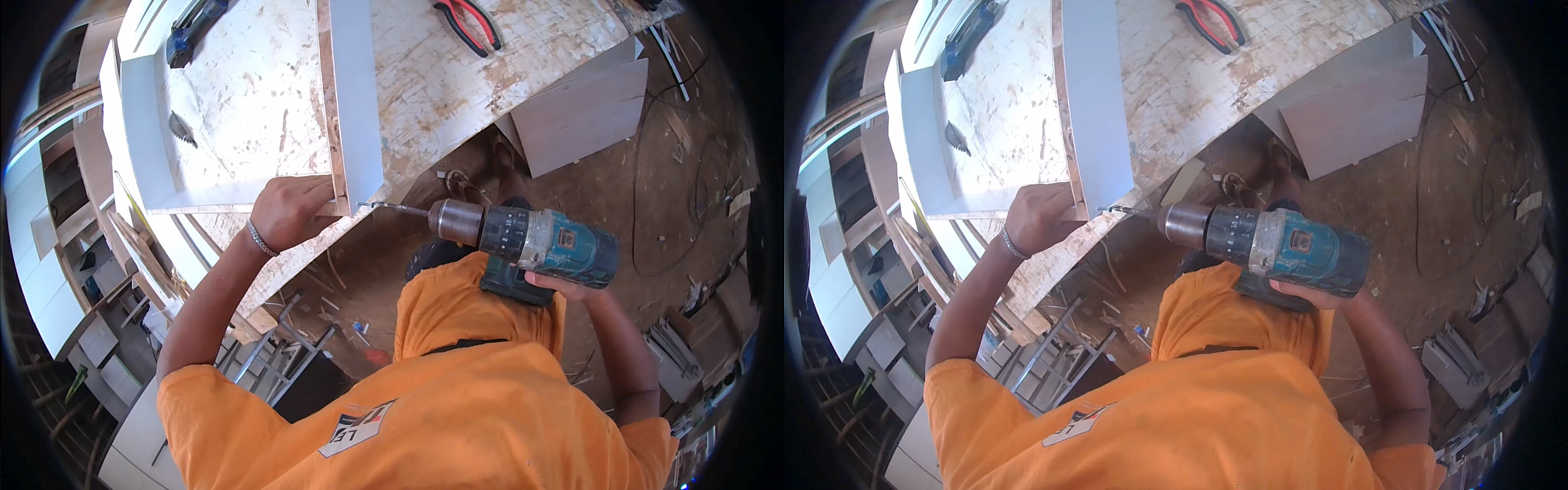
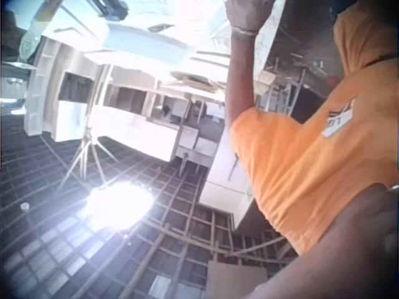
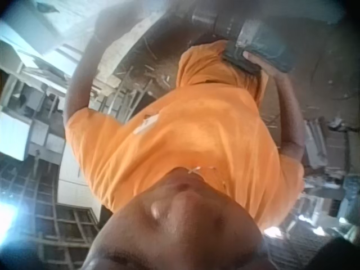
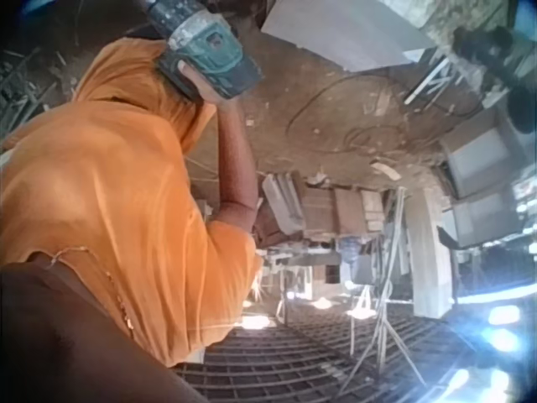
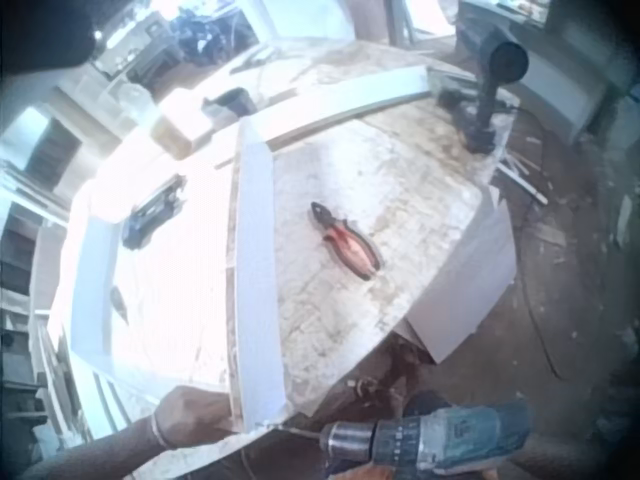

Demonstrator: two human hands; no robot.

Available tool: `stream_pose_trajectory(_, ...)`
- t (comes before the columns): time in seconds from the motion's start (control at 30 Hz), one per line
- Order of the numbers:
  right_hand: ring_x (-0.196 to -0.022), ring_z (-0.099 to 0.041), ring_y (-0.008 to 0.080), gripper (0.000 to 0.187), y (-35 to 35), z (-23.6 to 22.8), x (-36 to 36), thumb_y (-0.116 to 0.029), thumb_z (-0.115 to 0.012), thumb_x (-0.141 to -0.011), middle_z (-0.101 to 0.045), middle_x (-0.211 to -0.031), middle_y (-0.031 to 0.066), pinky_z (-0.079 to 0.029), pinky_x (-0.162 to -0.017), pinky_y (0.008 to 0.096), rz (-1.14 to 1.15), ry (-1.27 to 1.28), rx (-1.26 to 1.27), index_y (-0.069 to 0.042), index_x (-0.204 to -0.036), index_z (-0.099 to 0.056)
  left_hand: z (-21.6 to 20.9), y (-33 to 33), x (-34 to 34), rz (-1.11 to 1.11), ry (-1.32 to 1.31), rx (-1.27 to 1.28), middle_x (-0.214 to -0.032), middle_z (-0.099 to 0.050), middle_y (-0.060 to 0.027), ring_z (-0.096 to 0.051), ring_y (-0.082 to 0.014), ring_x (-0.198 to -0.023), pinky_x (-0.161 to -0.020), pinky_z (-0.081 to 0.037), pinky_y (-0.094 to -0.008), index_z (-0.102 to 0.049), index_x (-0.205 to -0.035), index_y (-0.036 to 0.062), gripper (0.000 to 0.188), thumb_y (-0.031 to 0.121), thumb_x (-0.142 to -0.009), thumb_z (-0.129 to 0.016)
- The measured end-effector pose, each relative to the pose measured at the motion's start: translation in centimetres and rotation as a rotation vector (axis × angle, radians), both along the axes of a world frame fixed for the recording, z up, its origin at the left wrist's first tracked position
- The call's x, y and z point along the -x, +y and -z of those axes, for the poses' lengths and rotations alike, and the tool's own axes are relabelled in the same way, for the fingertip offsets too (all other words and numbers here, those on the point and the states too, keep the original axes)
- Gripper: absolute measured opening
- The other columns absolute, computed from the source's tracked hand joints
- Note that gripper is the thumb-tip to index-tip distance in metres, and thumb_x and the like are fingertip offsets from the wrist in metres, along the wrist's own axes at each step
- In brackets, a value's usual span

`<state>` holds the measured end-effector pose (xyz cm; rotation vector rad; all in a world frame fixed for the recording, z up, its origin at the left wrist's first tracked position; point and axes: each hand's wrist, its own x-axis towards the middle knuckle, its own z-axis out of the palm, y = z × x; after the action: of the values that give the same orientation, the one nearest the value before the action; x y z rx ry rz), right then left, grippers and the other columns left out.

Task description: The person joins white wooden boards together on a workbench using a pneumatic nail gun and a cordless drill.

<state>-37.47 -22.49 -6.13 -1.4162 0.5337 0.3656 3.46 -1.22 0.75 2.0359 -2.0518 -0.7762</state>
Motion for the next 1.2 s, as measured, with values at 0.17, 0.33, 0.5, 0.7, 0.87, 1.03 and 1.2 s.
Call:
stream_pose_trajectory(0.17,-0.118,-0.063,0.0251,0.053,0.1,-0.9,-0.4,-0.03,-0.082,-0.086,-0.069,-0.126,0.0102,-0.048,-0.104,0.0396,0.018,0.023,0.076,-0.009,-0.131,-0.064,-0.2,0.1,0.1,-0.009,-0.028,-0.064,-0.079,-0.068,-0.0101,-0.067,-0.0314,-0.071,-0.063,-0.055,-0.0402,-0.069,-0.102,0.008,0.035,0.017,-0.071,-0.083)
stream_pose_trajectory(0.33,-0.119,-0.064,0.0268,0.051,-0.1,-1.2,-1.2,-0.03,-0.08,-0.088,-0.069,-0.127,0.0102,-0.048,-0.104,0.0398,-0.024,0.056,0.047,-0.009,-0.131,-0.064,-0.2,-0.1,0.4,-0.019,-0.034,-0.039,-0.077,-0.067,-0.0114,-0.067,-0.0331,-0.068,-0.062,-0.055,-0.041,-0.071,-0.108,0.0089,0.046,0.011,-0.065,-0.084)
stream_pose_trajectory(0.5,-0.121,-0.063,0.0274,0.049,0.0,-0.8,-1.3,-0.028,-0.079,-0.089,-0.068,-0.13,0.0105,-0.047,-0.105,0.0396,-0.036,-0.137,0.224,-0.01,-0.132,-0.064,0.1,0.3,0.4,-0.002,-0.045,-0.068,-0.079,-0.067,-0.0107,-0.068,-0.0328,-0.072,-0.063,-0.055,-0.0414,-0.067,-0.107,0.0072,0.04,0.018,-0.071,-0.082)
stream_pose_trajectory(0.7,-0.129,-0.058,0.0284,0.059,0.3,0.4,-1.0,-0.027,-0.078,-0.088,-0.062,-0.139,0.0109,-0.043,-0.11,0.0412,-0.111,-0.232,0.259,-0.01,-0.141,-0.057,-0.1,0.1,0.4,0.018,-0.042,-0.085,-0.081,-0.068,-0.011,-0.069,-0.0322,-0.076,-0.065,-0.056,-0.0413,-0.064,-0.104,0.0049,0.039,0.02,-0.073,-0.081)
stream_pose_trajectory(0.87,-0.132,-0.055,0.0285,0.066,0.3,1.3,-1.0,-0.031,-0.08,-0.087,-0.06,-0.141,0.0105,-0.039,-0.114,0.0428,-0.152,-0.233,0.118,-0.011,-0.144,-0.054,0.0,0.2,0.5,0.021,-0.036,-0.078,-0.082,-0.068,-0.0111,-0.069,-0.032,-0.076,-0.066,-0.056,-0.0412,-0.063,-0.102,0.0033,0.038,0.018,-0.072,-0.081)
stream_pose_trajectory(1.03,-0.132,-0.056,0.0291,0.065,0.6,1.5,-1.4,-0.031,-0.08,-0.087,-0.061,-0.141,0.011,-0.039,-0.115,0.0431,-0.132,-0.202,0.087,-0.011,-0.143,-0.055,-0.2,0.0,0.3,0.035,-0.042,-0.088,-0.084,-0.069,-0.0115,-0.069,-0.0315,-0.077,-0.067,-0.057,-0.04,-0.063,-0.102,0.0029,0.037,0.017,-0.073,-0.08)
stream_pose_trajectory(1.2,-0.132,-0.055,0.0294,0.067,0.8,0.9,-2.4,-0.032,-0.081,-0.086,-0.06,-0.141,0.0116,-0.039,-0.115,0.0432,-0.098,-0.173,0.03,-0.011,-0.144,-0.055,-0.1,0.2,0.3,0.029,-0.049,-0.097,-0.085,-0.07,-0.0116,-0.07,-0.0311,-0.078,-0.068,-0.057,-0.0391,-0.063,-0.103,0.0031,0.036,0.017,-0.073,-0.079)
